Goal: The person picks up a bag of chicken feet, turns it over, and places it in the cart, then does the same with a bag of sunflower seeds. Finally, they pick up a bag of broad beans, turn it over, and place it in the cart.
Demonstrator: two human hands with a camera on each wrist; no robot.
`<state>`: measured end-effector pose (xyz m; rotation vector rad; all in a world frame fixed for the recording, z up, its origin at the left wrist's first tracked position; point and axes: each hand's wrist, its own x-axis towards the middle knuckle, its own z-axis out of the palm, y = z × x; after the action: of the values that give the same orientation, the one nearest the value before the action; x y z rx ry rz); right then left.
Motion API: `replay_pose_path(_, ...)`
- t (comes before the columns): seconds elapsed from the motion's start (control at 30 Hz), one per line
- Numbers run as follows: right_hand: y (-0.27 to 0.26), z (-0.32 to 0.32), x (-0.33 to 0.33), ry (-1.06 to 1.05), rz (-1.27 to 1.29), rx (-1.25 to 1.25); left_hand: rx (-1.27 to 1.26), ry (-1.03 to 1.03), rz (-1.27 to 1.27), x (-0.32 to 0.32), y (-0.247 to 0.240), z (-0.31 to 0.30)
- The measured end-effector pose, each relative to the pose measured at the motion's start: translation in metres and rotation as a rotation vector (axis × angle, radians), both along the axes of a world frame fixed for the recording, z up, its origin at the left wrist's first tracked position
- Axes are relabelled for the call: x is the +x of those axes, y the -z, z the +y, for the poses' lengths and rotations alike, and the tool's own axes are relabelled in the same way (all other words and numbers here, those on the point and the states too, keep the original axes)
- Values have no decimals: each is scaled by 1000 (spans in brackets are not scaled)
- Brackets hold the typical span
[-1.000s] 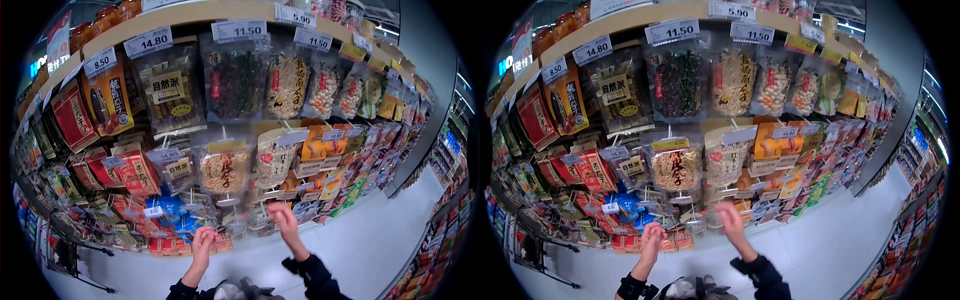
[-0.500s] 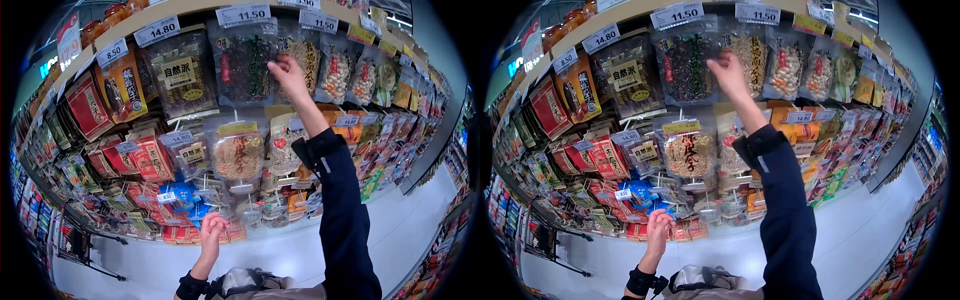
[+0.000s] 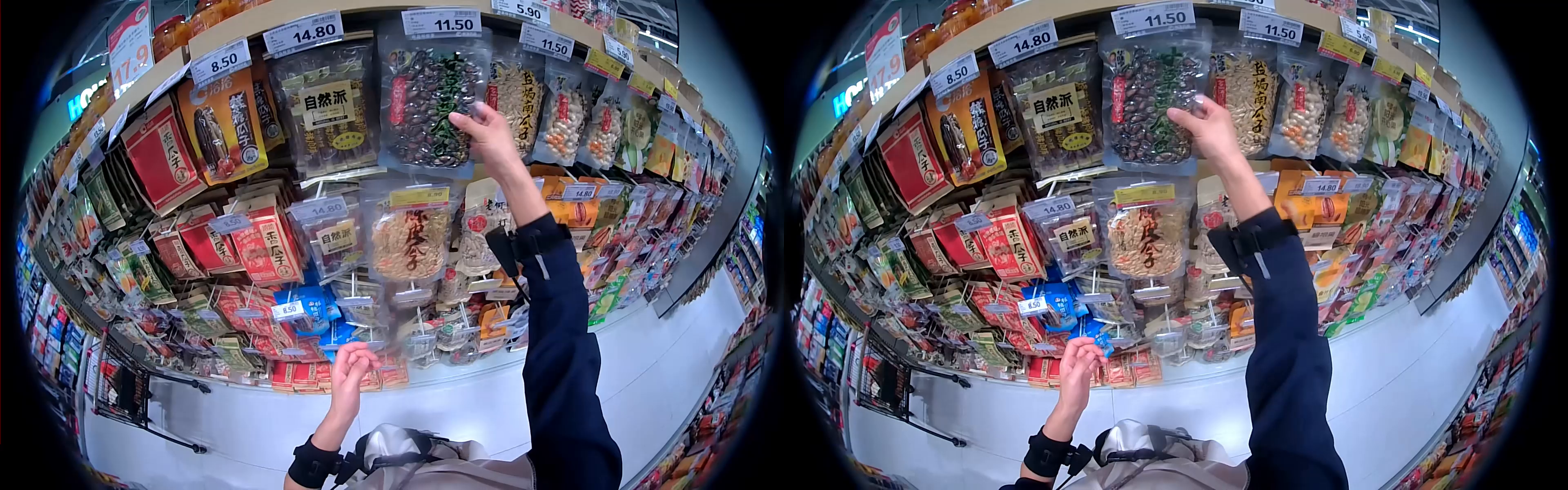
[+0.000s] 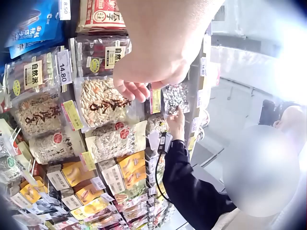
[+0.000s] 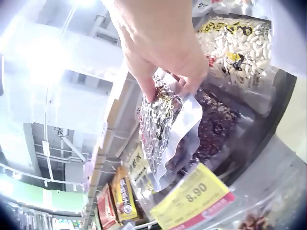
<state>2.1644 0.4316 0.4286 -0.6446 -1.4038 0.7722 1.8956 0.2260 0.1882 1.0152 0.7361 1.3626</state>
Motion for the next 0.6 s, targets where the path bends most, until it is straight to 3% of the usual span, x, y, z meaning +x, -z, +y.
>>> replay_pose_path(0.23,-8,-64,-7,3,-43,-126,-40,73,24,-5,1,3)
replay_pose_path(0.37,19,-96,-12,9,-196,-191,-5,142,121,-6,4,10)
replay_pose_path(0.4,29,-111,-20,-53,-123,-198,28,139,126,-5,1,11)
replay_pose_path(0.47,63,-127,-28,-90,-22,-178,87,132,139,-5,-14,14)
replay_pose_path(0.6,104,-176,-34,21,-106,-286,274,61,196,-8,-59,16)
